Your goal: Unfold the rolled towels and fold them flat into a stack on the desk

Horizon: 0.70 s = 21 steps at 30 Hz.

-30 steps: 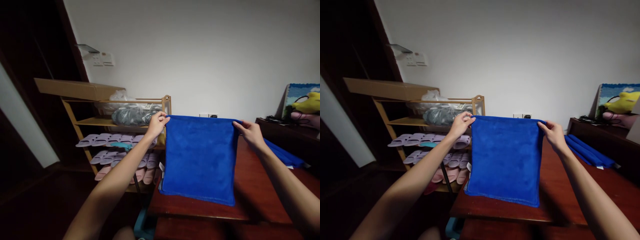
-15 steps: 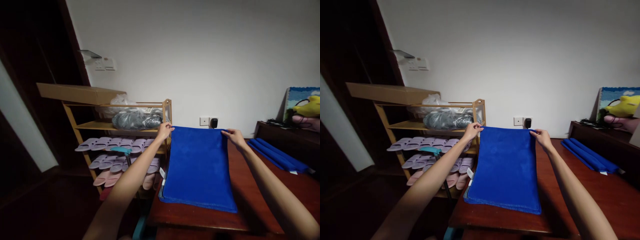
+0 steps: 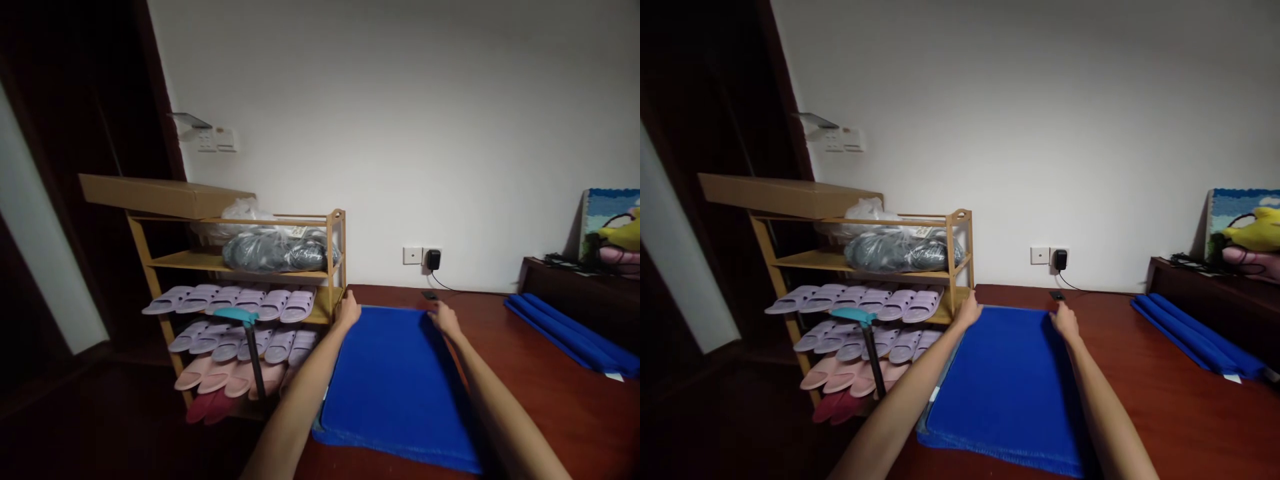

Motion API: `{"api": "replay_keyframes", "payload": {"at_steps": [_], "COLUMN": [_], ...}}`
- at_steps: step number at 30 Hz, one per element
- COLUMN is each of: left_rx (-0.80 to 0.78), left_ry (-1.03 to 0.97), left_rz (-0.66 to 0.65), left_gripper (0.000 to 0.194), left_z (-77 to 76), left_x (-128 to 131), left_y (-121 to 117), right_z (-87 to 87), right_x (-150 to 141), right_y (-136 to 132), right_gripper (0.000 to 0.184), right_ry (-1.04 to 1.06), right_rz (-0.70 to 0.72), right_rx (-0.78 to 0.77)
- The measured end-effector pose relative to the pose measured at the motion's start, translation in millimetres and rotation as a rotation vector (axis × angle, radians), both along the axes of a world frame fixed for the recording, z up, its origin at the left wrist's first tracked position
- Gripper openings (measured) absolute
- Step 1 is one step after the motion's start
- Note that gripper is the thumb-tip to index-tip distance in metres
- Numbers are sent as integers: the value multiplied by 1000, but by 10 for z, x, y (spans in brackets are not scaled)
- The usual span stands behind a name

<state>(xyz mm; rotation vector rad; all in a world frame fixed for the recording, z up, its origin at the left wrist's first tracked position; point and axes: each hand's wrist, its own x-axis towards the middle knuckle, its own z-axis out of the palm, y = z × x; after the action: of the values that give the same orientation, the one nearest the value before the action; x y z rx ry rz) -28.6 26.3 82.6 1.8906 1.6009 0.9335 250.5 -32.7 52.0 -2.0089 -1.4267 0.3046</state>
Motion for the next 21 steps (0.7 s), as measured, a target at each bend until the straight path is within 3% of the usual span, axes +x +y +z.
{"api": "replay_keyframes", "payload": {"at_steps": [4, 7, 10, 14, 17, 21], "left_rx": [88, 79, 100, 208, 240, 277], "left_ry": [296, 460, 561, 629, 651, 640], "left_rz": [-152, -219, -219, -200, -260, -520], "left_gripper": [57, 57, 59, 56, 59, 69], "left_z": [-430, -619, -613, -433, -352, -418], "left_x": [48, 40, 50, 122, 80, -183], "left_y": [-56, -31, -36, -261, -650, -1261], "right_z": [-386, -530, -485, -286, -240, -399], "right_x": [-235, -297, -321, -466, -621, -710], "right_y": [17, 12, -30, -209, -507, -1035], "right_gripper": [55, 62, 65, 64, 70, 77], "right_ry": [-182, -265, -338, -431, -441, -415], "right_rz": [97, 156, 153, 112, 123, 237], "right_rx": [-47, -99, -115, -47, -49, -113]}}
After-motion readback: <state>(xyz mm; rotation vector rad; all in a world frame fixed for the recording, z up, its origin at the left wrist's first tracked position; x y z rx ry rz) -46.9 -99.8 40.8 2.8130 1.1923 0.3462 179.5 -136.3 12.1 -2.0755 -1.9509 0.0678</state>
